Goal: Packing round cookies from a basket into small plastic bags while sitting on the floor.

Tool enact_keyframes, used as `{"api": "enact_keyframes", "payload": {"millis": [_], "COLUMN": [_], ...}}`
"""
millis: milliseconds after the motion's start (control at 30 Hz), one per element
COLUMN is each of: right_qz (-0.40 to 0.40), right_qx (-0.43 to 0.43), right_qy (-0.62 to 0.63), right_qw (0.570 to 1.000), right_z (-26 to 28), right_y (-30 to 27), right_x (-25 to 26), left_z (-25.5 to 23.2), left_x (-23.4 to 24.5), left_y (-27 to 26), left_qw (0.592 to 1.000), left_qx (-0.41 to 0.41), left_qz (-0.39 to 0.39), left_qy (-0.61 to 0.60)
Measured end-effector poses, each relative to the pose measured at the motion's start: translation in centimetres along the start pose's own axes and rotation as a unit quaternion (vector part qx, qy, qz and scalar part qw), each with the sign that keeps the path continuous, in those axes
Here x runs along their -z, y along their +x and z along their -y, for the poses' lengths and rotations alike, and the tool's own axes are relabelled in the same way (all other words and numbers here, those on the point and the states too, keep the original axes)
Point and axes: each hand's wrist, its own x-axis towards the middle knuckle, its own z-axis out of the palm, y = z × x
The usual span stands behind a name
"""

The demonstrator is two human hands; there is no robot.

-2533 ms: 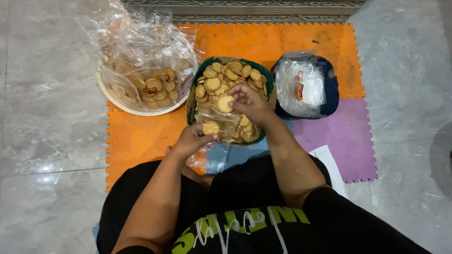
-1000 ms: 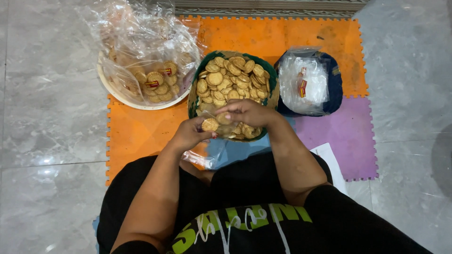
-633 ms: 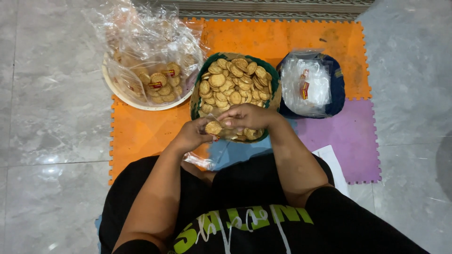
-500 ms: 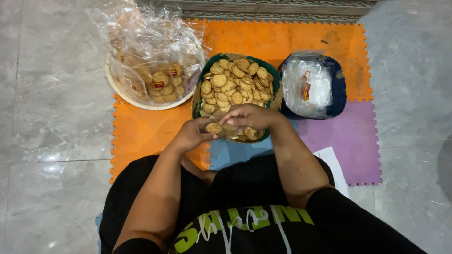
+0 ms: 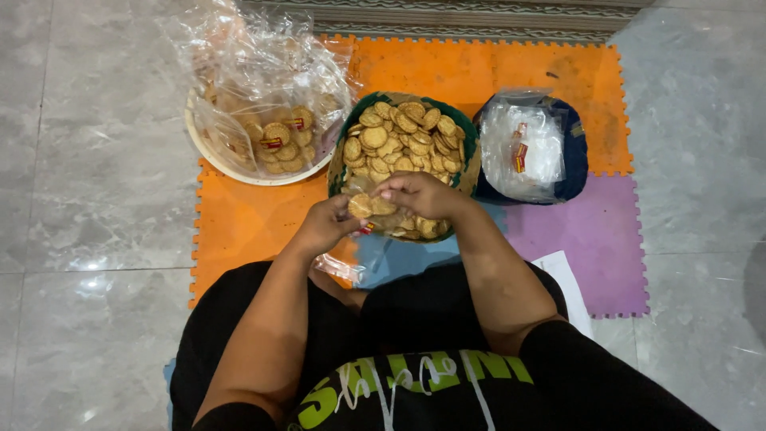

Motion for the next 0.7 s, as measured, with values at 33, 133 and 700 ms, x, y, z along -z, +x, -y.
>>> {"api": "enact_keyframes", "payload": {"millis": [33, 133, 700], "right_qz": [-0.001, -0.021, -0.085], "right_qx": [0.0, 0.008, -0.036], "right_qy": [0.0, 0.046, -0.098], "right_qw": [1.0, 0.999, 0.991], "right_z": [-0.2, -0.4, 2.1], "right_y": [0.1, 0.4, 0.3], "right_x": [0.1, 0.0, -0.2], "left_z": [0.2, 0.1, 1.1], "left_x": [0.1, 0.3, 0.1], "left_y": [0.2, 0.4, 1.2], "left_qw": [1.0, 0.998, 0.999], "left_qx": [0.0, -0.015, -0.028], "left_qz": [0.001, -0.031, -0.037], "left_qy": [0.0, 0.043, -0.02]}}
